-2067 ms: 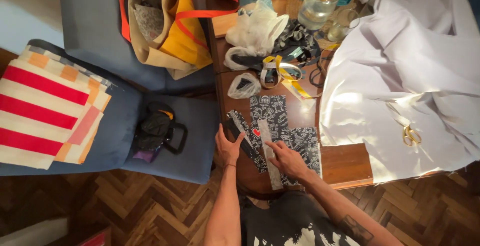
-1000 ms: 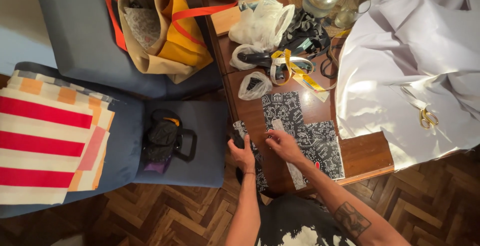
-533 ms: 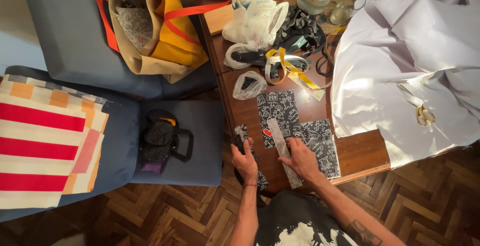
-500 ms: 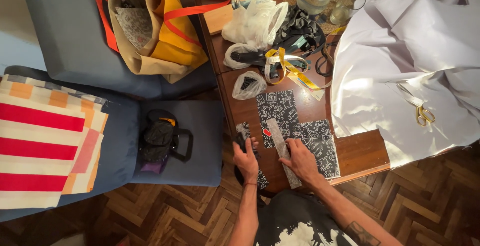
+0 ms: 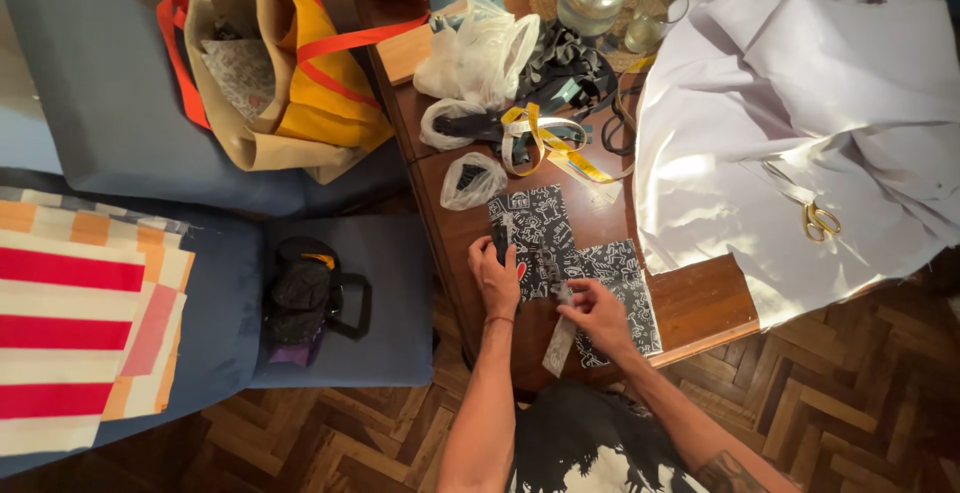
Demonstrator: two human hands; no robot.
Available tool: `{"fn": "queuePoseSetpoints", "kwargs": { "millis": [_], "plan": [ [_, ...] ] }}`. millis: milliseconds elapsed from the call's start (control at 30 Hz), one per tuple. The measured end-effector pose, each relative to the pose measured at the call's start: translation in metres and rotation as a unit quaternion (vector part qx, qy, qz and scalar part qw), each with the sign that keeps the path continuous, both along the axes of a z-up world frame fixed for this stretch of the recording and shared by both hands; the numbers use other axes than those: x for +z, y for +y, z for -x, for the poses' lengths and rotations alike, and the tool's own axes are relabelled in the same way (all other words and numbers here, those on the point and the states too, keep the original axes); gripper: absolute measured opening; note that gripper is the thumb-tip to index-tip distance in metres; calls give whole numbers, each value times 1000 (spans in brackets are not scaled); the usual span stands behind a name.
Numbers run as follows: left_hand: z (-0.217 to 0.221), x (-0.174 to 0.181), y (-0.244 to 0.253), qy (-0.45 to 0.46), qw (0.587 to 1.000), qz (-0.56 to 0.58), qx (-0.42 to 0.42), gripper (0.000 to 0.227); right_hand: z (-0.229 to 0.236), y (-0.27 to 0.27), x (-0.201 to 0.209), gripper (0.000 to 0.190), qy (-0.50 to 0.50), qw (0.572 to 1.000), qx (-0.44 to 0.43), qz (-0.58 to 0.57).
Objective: Cutting fabric pieces and assembling a strap with a plastic buckle.
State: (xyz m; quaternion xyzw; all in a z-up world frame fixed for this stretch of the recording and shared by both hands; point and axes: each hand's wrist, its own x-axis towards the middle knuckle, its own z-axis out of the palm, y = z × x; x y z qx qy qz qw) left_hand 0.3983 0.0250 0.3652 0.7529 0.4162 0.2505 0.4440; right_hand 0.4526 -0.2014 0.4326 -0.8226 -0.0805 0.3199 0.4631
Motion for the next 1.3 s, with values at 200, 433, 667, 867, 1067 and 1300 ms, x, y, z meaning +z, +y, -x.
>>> {"fn": "queuePoseSetpoints", "kwargs": {
  "millis": [200,433,667,867,1067,1300],
  "plan": [
    [-8,37,-16,52,998,-29,-5,73,-25,-47,86,45,-60,994,-69,61],
    [10,54,-18,77,996,-29,-21,107,-31,-80,76,71,-140,988,-57,12],
    [33,48,-7,58,998,-3,-13,92,-34,-110,3,95,-187,978,-2,94],
    [43,60,-32,90,983,-133,-91,67,-75,-156,-22,66,-214,957,-56,188],
    [-25,71,-106,-21,968,-112,-223,49,-223,-258,-7,39,-255,926,-122,251],
    [-153,80,-204,60,955,-121,-264,63,-403,-270,25,63,-325,864,102,371]
  ]
}}
